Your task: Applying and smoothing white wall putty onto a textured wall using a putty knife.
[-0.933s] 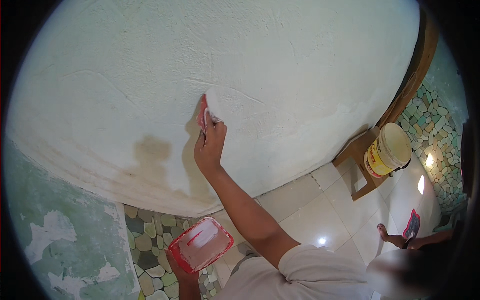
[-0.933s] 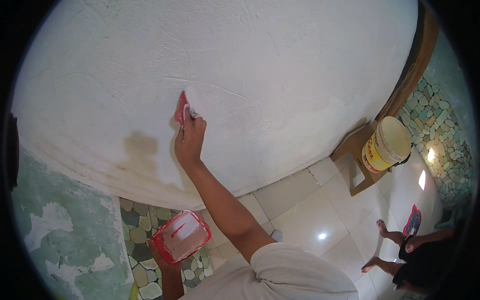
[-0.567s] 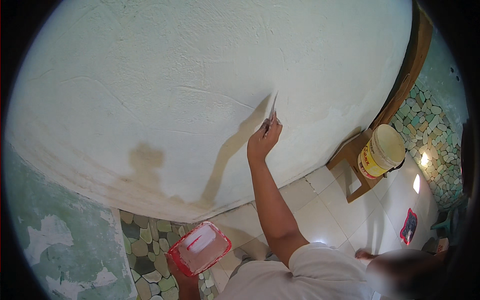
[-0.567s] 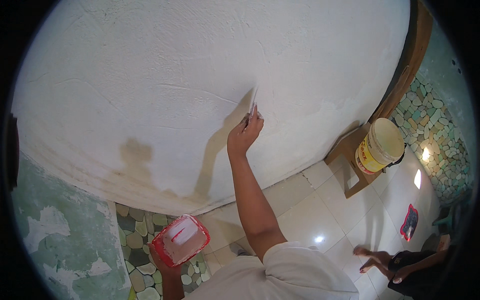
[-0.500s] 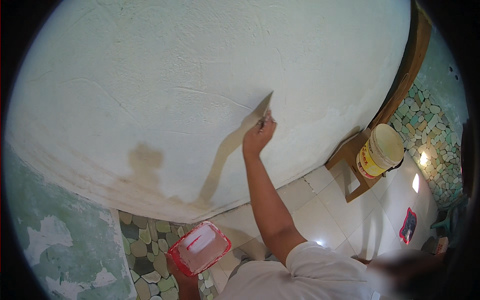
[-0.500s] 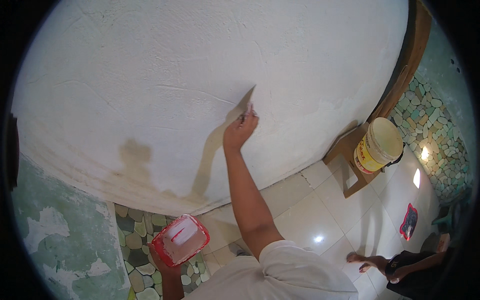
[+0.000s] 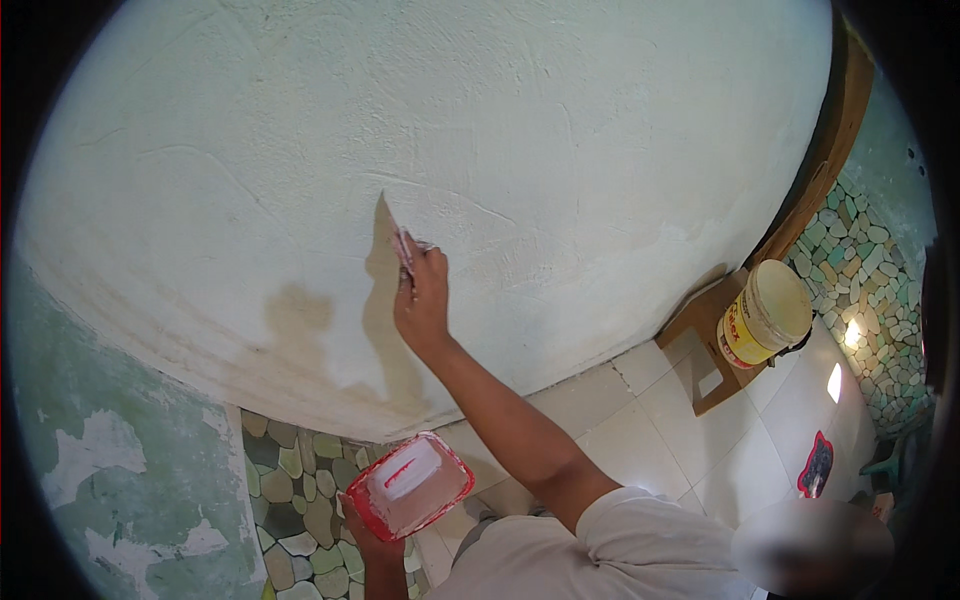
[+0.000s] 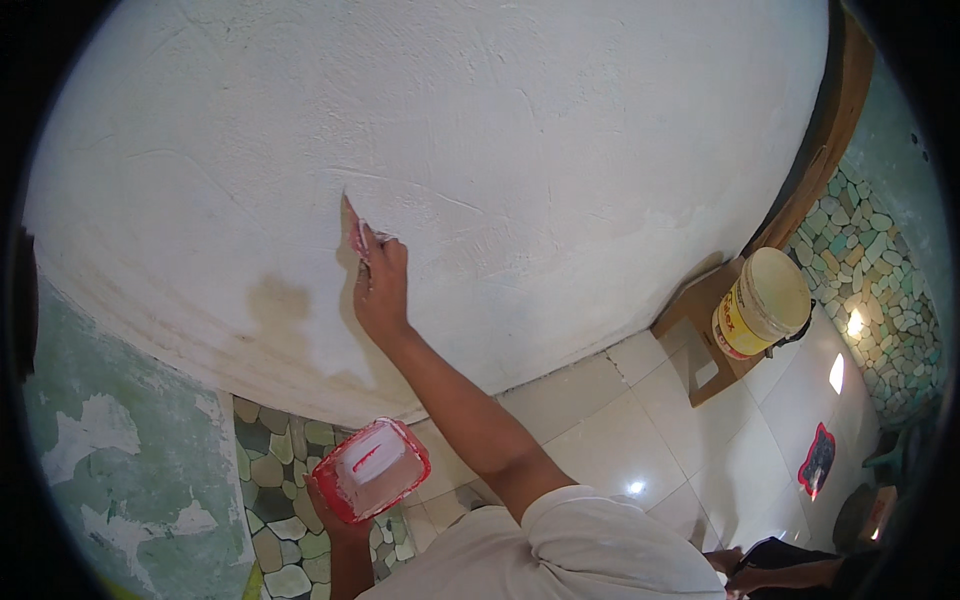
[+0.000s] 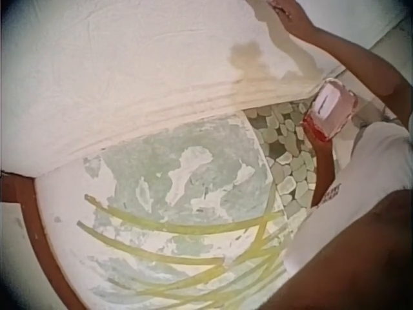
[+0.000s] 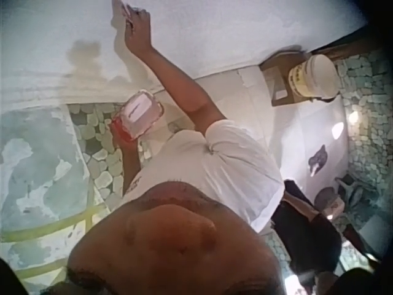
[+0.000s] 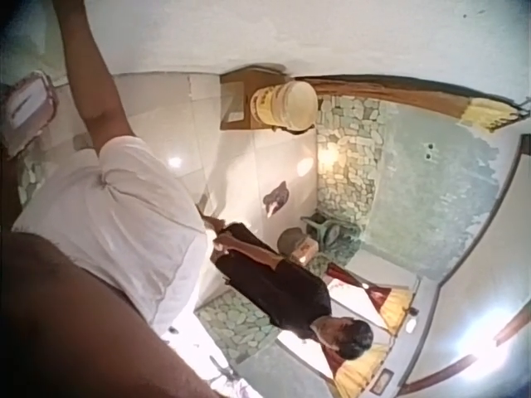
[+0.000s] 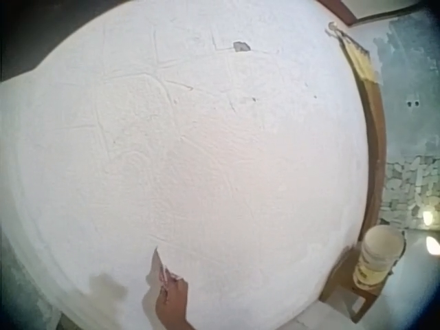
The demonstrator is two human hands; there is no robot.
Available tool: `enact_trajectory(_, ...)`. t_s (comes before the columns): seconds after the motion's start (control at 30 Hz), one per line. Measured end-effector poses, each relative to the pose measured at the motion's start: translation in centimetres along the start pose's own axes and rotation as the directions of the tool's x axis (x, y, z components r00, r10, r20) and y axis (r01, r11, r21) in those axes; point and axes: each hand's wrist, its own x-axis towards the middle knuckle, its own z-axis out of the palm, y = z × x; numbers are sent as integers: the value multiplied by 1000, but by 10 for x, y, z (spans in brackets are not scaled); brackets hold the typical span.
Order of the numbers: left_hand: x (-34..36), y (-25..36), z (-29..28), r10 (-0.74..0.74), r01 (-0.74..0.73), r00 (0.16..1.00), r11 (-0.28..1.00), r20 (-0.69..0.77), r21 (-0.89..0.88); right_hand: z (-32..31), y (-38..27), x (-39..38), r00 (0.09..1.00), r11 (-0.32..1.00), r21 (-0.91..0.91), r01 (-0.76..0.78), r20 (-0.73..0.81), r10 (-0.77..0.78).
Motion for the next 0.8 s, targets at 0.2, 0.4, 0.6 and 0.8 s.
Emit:
enact_trajectory(0.2, -5, -2, 2, 18, -19, 1000, 1000, -24, -18, -49, 37, 23, 904, 987, -52, -151, -412, 117)
enact_trajectory(0.4, -8, 4, -7, 47, -48, 998, 998, -37, -32, -41, 89, 5, 773, 926, -143, -350, -602, 199)
enact_trajectory(0.6, -4, 21, -26, 27, -32, 998, 995, -58, -91, 4, 66, 7, 838, 931, -175, -320, -511, 192)
enact_trajectory(0.8, 13, 37, -30, 44, -44, 999, 999, -17, 0, 40, 15, -7, 919, 942, -205, -264, -350, 182)
